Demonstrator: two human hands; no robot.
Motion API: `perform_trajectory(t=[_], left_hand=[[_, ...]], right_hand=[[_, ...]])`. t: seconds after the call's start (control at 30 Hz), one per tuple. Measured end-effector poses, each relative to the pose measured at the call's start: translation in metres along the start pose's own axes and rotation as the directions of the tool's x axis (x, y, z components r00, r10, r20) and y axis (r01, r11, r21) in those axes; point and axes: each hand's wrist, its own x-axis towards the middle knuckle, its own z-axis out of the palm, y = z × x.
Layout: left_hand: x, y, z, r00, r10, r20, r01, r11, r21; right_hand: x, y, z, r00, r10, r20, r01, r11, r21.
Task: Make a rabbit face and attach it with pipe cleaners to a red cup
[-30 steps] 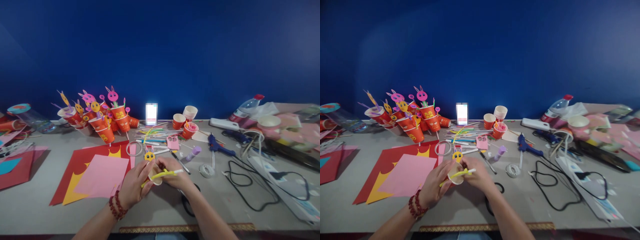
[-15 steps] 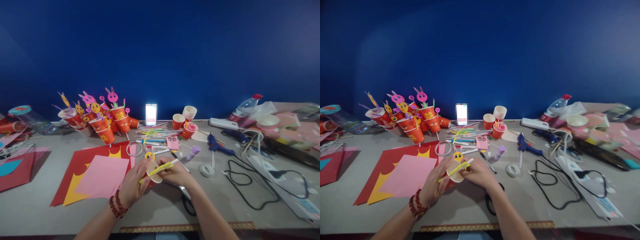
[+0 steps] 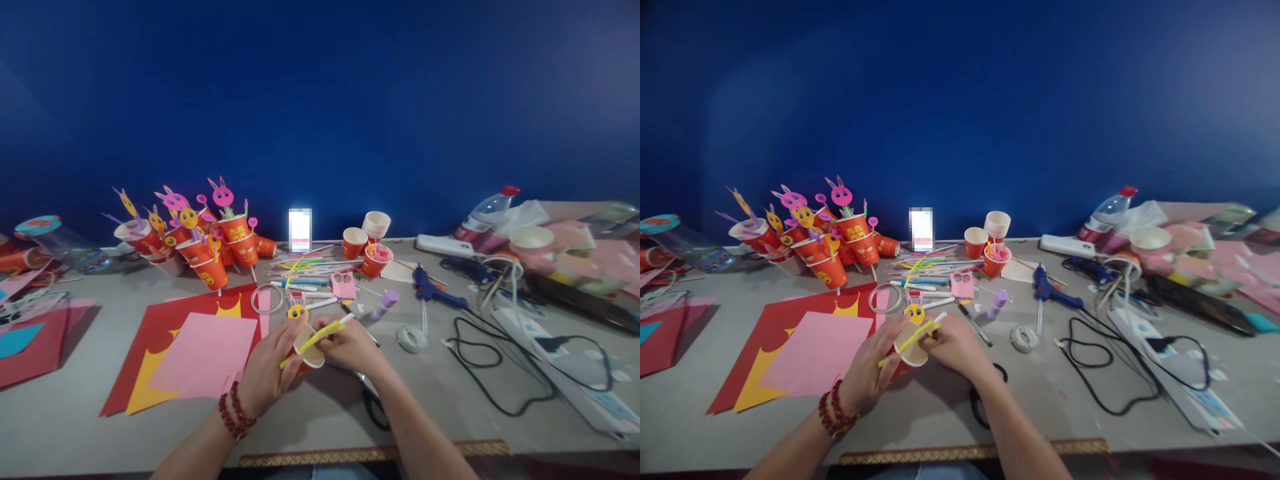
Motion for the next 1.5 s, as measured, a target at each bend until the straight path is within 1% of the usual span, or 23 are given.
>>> perform_trajectory(t=[0.13,0.27,0.43,0.57,0.73,0.9,1.0,1.17,1.27,1.37,1.43,1.5], left_hand=[[0.0,-0.001,-0.001,1.0,-0.012,0.02,0.012,1.0,-0.009],[-0.001,-0.004,0.0,1.0,-0.009,0.016,0.009,1.0,-0.018],[-0.003,-0.006,0.001,1.0,-0.008,0.003,0.009,0.999,-0.048],[-0.004,-0.007,0.002,0.999,-0.011,-0.033,0.009,0.998,-0.069],[-0.002,-0.006,0.001,1.0,0.003,-0.005,-0.004,0.997,-0.075],[-0.002,-0.006,0.001,1.0,0.005,-0.009,-0.005,1.0,-0.028],[-0.002,-0.004,0.001,1.0,-0.002,-0.012,0.002,1.0,0.0],[-0.002,-0.005,0.001,1.0,-0.008,-0.006,0.008,1.0,-0.007],[-0.003,-0.007,0.001,1.0,-0.015,-0.008,0.015,0.999,-0.048],[-0.003,-0.008,0.0,0.999,-0.035,-0.006,0.034,0.992,-0.12],[-0.002,-0.007,-0.001,0.996,-0.084,-0.01,0.081,0.98,-0.18],[-0.001,-0.006,-0.001,0.989,-0.145,-0.026,0.135,0.962,-0.237]], right_hand=[[-0.001,-0.003,-0.004,0.999,-0.002,0.032,0.002,1.0,0.003],[-0.002,-0.006,-0.009,0.997,-0.034,0.069,0.034,0.999,0.002],[-0.002,-0.008,-0.009,0.995,-0.037,0.092,0.034,0.999,0.029],[0.0,-0.007,-0.006,0.996,-0.043,0.072,0.039,0.998,0.053],[0.0,-0.002,-0.002,0.998,-0.033,0.057,0.027,0.993,0.112],[0.001,-0.004,0.004,1.0,0.012,0.004,-0.012,0.997,0.081],[0.001,-0.007,0.006,1.0,-0.001,-0.017,0.002,0.996,0.084],[0.002,-0.007,0.009,0.999,0.001,-0.053,0.005,0.994,0.114],[0.002,-0.004,0.007,0.999,0.001,-0.041,0.005,0.99,0.142],[0.002,0.001,0.0,1.0,-0.017,0.018,0.013,0.982,0.186],[0.001,0.003,-0.008,0.999,-0.012,0.051,-0.002,0.964,0.267],[0.0,0.004,-0.017,0.999,0.011,0.046,-0.028,0.929,0.37]])
